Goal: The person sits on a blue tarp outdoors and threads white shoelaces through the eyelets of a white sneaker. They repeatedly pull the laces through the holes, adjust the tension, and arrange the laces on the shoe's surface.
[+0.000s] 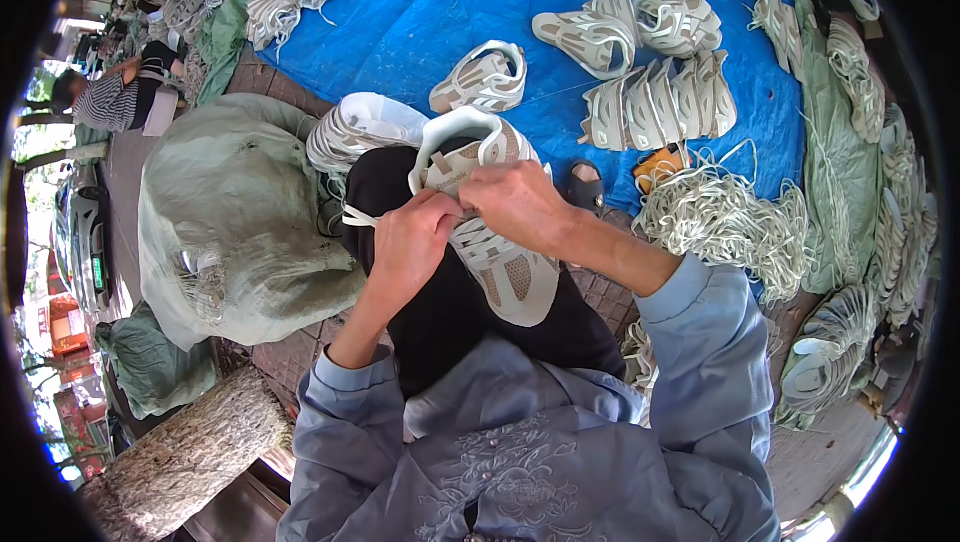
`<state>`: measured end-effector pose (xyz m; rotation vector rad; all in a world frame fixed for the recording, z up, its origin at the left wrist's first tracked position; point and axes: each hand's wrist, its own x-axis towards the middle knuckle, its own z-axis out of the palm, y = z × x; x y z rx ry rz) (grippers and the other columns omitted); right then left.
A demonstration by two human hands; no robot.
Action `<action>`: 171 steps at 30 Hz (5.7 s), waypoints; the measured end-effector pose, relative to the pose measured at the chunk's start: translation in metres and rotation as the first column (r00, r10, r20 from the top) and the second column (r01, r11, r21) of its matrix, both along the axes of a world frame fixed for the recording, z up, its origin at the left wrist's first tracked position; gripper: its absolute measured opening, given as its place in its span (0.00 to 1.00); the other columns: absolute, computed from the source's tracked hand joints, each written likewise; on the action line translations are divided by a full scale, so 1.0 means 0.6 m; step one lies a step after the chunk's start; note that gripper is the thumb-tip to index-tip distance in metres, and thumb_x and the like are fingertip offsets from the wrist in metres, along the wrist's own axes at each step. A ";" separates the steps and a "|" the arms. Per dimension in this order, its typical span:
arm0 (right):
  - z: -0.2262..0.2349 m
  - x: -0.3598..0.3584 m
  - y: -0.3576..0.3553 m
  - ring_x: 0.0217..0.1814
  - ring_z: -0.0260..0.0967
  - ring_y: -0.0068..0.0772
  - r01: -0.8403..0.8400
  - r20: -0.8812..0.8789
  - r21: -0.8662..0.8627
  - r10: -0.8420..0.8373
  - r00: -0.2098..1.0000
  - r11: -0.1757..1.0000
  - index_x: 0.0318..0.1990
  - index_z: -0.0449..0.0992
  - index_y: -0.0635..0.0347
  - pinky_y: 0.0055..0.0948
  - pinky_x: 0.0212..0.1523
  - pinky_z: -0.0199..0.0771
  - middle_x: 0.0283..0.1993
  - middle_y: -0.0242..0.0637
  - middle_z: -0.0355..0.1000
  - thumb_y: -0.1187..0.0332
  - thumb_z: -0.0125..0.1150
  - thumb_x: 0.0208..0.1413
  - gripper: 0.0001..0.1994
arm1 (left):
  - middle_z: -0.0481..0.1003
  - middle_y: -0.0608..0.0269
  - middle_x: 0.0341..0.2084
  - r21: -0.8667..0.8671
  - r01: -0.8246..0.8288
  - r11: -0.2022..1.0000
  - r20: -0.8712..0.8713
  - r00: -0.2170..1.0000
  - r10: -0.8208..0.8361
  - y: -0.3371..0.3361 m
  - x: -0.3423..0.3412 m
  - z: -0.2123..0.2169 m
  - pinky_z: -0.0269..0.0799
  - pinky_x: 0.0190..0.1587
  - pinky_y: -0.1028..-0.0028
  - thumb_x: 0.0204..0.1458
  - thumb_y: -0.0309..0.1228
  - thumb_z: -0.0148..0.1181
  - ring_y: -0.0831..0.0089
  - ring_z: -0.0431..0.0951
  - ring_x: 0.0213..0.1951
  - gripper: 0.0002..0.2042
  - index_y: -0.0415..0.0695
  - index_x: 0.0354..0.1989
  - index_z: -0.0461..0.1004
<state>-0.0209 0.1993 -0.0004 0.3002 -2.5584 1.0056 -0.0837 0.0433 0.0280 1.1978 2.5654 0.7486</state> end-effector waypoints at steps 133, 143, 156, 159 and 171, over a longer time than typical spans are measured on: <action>0.041 -0.022 0.041 0.29 0.67 0.31 -0.157 0.018 0.395 0.164 0.986 0.905 0.21 0.71 0.58 0.29 0.27 0.70 0.21 0.32 0.67 0.73 0.55 0.32 0.04 | 0.67 0.63 0.21 0.162 0.125 0.979 -0.490 0.871 -0.030 0.016 0.005 0.014 0.64 0.28 0.70 0.32 0.20 0.56 0.66 0.67 0.27 0.06 0.41 0.22 0.70; 0.013 -0.017 0.040 0.22 0.67 0.34 -0.033 -0.044 0.147 0.040 0.998 0.989 0.20 0.69 0.57 0.31 0.22 0.67 0.18 0.33 0.66 0.79 0.56 0.27 0.08 | 0.63 0.63 0.20 -0.133 0.209 0.969 -0.632 0.735 -0.246 0.041 0.012 0.001 0.59 0.31 0.72 0.30 0.26 0.53 0.68 0.64 0.30 0.05 0.41 0.18 0.69; 0.022 -0.016 0.050 0.23 0.67 0.39 -0.036 -0.098 0.012 0.037 0.995 0.999 0.20 0.67 0.57 0.34 0.23 0.66 0.18 0.34 0.65 0.78 0.54 0.31 0.05 | 0.64 0.62 0.19 -0.406 0.353 0.843 -0.614 0.578 -0.537 0.044 -0.020 0.045 0.56 0.31 0.71 0.30 0.27 0.52 0.68 0.63 0.28 0.06 0.40 0.19 0.69; 0.039 -0.015 0.075 0.23 0.67 0.37 -0.008 -0.194 0.168 0.041 0.980 0.986 0.22 0.69 0.56 0.33 0.23 0.67 0.19 0.33 0.66 0.79 0.53 0.30 0.07 | 0.62 0.61 0.19 -0.502 0.290 0.815 -0.616 0.541 -0.572 -0.001 -0.050 0.065 0.56 0.31 0.71 0.30 0.27 0.51 0.67 0.62 0.28 0.05 0.40 0.18 0.67; 0.106 -0.046 0.172 0.24 0.68 0.33 0.082 -0.319 0.295 0.017 0.948 0.952 0.22 0.72 0.57 0.30 0.24 0.69 0.21 0.33 0.69 0.80 0.54 0.34 0.07 | 0.64 0.55 0.24 -0.419 -0.566 0.710 -0.891 0.407 -0.201 -0.489 -0.249 0.232 0.62 0.35 0.65 0.36 0.23 0.51 0.60 0.67 0.31 0.04 0.39 0.23 0.65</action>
